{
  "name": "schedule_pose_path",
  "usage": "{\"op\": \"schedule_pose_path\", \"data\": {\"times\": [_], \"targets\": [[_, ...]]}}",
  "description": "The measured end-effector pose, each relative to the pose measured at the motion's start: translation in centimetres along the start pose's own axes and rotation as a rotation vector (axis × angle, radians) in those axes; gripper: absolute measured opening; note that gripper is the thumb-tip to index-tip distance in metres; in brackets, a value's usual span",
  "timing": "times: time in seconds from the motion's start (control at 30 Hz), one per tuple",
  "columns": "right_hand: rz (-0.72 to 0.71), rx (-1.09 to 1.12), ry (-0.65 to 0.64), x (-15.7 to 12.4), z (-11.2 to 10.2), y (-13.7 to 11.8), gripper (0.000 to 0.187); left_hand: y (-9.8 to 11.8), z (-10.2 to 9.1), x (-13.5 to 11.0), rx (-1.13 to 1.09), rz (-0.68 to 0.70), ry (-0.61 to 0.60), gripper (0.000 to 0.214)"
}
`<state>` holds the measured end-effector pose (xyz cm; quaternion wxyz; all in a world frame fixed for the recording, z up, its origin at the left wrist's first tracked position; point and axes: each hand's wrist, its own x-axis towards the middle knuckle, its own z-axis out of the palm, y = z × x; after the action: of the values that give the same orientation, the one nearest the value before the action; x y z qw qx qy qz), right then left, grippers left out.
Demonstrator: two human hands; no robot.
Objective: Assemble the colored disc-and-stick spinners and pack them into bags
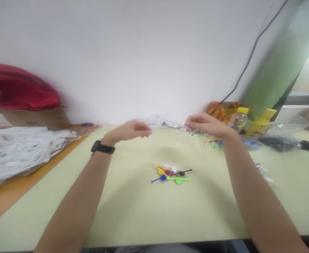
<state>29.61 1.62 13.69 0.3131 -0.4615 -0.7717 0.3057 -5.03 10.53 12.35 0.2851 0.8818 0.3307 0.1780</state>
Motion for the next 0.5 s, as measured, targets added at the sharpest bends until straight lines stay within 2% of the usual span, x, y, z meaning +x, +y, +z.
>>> {"op": "schedule_pose_path", "data": {"times": [0.1, 0.17, 0.5], "targets": [[0.004, -0.001, 0.038, -0.3, -0.2, -0.4, 0.051, -0.4, 0.2, 0.1, 0.051, -0.03, -0.139, 0.035], [0.003, 0.004, 0.059, -0.4, -0.3, -0.5, 0.052, -0.6, 0.5, 0.3, 0.071, -0.034, -0.176, 0.033], [0.029, 0.004, 0.099, -0.9, -0.3, -1.3, 0.054, -1.7, 2.8, 2.0, 0.079, 0.031, -0.085, 0.028]]}}
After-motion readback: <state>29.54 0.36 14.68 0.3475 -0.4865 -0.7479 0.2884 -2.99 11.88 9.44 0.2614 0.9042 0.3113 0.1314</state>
